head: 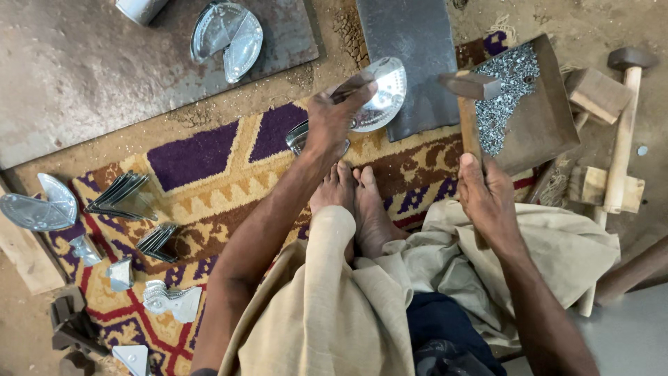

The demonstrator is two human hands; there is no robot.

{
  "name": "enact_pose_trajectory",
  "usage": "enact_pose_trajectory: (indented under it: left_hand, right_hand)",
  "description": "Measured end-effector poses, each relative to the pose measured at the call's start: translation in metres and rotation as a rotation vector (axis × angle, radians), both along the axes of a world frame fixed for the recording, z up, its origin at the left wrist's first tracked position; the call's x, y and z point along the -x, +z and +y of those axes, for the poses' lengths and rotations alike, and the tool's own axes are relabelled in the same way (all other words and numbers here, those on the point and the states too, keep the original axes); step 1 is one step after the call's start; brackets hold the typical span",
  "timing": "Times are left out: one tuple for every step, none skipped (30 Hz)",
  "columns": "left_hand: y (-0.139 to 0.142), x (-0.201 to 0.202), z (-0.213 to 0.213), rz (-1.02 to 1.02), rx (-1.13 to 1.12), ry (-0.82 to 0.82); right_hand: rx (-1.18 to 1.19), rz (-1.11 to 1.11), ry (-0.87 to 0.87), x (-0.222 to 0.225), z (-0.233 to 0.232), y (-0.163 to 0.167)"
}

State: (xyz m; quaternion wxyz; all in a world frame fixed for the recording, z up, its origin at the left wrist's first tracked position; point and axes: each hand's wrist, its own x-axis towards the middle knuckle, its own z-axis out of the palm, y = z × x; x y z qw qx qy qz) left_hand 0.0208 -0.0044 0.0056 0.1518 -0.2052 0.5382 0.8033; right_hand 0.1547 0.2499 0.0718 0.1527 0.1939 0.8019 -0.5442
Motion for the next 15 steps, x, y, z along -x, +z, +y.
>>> enact_pose_trajectory:
  left_hand:
    - [-0.002, 0.001, 0.001, 0.028, -0.048, 0.011]
    - [-0.005, 0.002, 0.003, 0.030, -0.060, 0.021]
    - [-0.007, 0.003, 0.004, 0.027, -0.073, 0.030]
    - [-0.010, 0.003, 0.005, 0.022, -0.087, 0.038]
    - [-0.012, 0.003, 0.006, 0.022, -0.090, 0.040]
    - [-0.013, 0.003, 0.007, 0.023, -0.090, 0.047]
    - [-0.015, 0.003, 0.008, 0.023, -0.090, 0.052]
    - [-0.015, 0.002, 0.009, 0.042, -0.075, 0.039]
    - [-0.016, 0.002, 0.010, 0.062, -0.060, 0.026]
    - [-0.016, 0.002, 0.011, 0.081, -0.045, 0.014]
    - [-0.016, 0.001, 0.013, 0.119, 0.040, 0.014]
    - [-0.016, -0.001, 0.014, 0.156, 0.124, 0.013]
    - [-0.015, -0.001, 0.015, 0.193, 0.210, 0.014]
    - [-0.014, -0.003, 0.015, 0.232, 0.239, 0.018]
    - [-0.013, -0.004, 0.015, 0.271, 0.266, 0.021]
  right_hand:
    - [-0.009, -0.027, 0.001, -0.003, 0.000, 0.001]
    - [-0.018, -0.054, 0.006, -0.004, -0.001, 0.001]
    - [0.018, -0.070, -0.012, -0.005, -0.003, 0.001]
    - [0.053, -0.087, -0.032, -0.005, -0.005, 0.001]
    - [0.088, -0.101, -0.048, -0.005, -0.006, 0.002]
    - [0.090, -0.092, -0.042, -0.006, -0.008, 0.003]
    - [0.091, -0.083, -0.037, -0.006, -0.010, 0.005]
    - [0.091, -0.072, -0.036, -0.007, -0.011, 0.007]
    - [0.079, -0.061, -0.027, -0.008, -0.011, 0.010]
    - [0.066, -0.051, -0.017, -0.010, -0.012, 0.013]
    - [0.054, -0.045, -0.007, -0.012, -0.012, 0.017]
    - [0.063, -0.021, -0.008, -0.013, -0.012, 0.021]
    - [0.073, 0.004, -0.006, -0.015, -0.012, 0.024]
    - [0.083, 0.025, -0.004, -0.015, -0.013, 0.027]
    - [0.068, 0.122, 0.044, -0.014, -0.014, 0.029]
